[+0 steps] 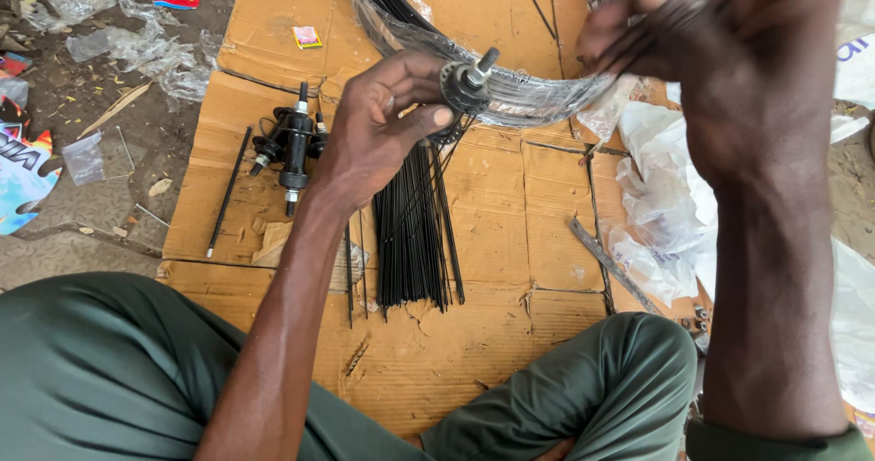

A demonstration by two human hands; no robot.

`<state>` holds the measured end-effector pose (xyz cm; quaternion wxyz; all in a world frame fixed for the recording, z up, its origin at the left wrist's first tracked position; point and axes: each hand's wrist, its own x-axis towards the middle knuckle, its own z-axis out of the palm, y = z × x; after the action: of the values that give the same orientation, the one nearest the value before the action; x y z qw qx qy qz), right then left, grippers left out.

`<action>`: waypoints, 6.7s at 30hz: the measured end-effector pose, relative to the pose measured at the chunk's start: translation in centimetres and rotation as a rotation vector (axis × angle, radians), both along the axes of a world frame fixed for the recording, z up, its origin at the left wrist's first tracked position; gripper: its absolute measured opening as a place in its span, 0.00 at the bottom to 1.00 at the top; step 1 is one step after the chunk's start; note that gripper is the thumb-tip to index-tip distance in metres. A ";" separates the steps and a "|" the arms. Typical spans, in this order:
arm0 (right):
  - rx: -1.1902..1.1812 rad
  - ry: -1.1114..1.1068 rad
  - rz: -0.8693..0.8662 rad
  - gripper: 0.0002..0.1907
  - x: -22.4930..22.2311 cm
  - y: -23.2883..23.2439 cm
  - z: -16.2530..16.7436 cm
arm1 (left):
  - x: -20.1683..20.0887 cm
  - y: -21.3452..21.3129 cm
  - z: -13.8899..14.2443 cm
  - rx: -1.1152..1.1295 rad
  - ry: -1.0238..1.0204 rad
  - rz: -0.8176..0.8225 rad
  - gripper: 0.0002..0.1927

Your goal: The person unpacks bicycle hubs and then inserts multiple black spokes into the hub flanges. They handle the hubs and spokes by hand, arranging the spokes in the hub holes.

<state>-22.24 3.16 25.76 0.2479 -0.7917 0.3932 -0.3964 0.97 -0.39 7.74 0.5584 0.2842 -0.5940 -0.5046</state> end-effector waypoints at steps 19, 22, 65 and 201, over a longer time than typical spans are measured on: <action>0.011 -0.137 -0.071 0.03 0.6 -1.2 -0.5 | -0.2 0.3 0.4 0.019 0.019 -0.028 0.18; 0.012 0.461 -0.064 0.03 0.5 -1.2 0.7 | -0.2 0.4 0.5 0.006 0.012 -0.022 0.18; -0.081 -0.310 0.007 0.10 2.2 0.0 -6.7 | -0.3 0.1 0.8 -0.022 0.089 0.107 0.19; -0.079 -0.206 -0.039 0.09 0.0 -0.2 -0.6 | -0.3 -3.5 4.5 -0.025 0.086 -0.148 0.18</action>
<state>-22.25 2.95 25.16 0.2476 -0.7482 0.3651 -0.4957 0.62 -3.86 12.21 0.5480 0.2105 -0.5951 -0.5489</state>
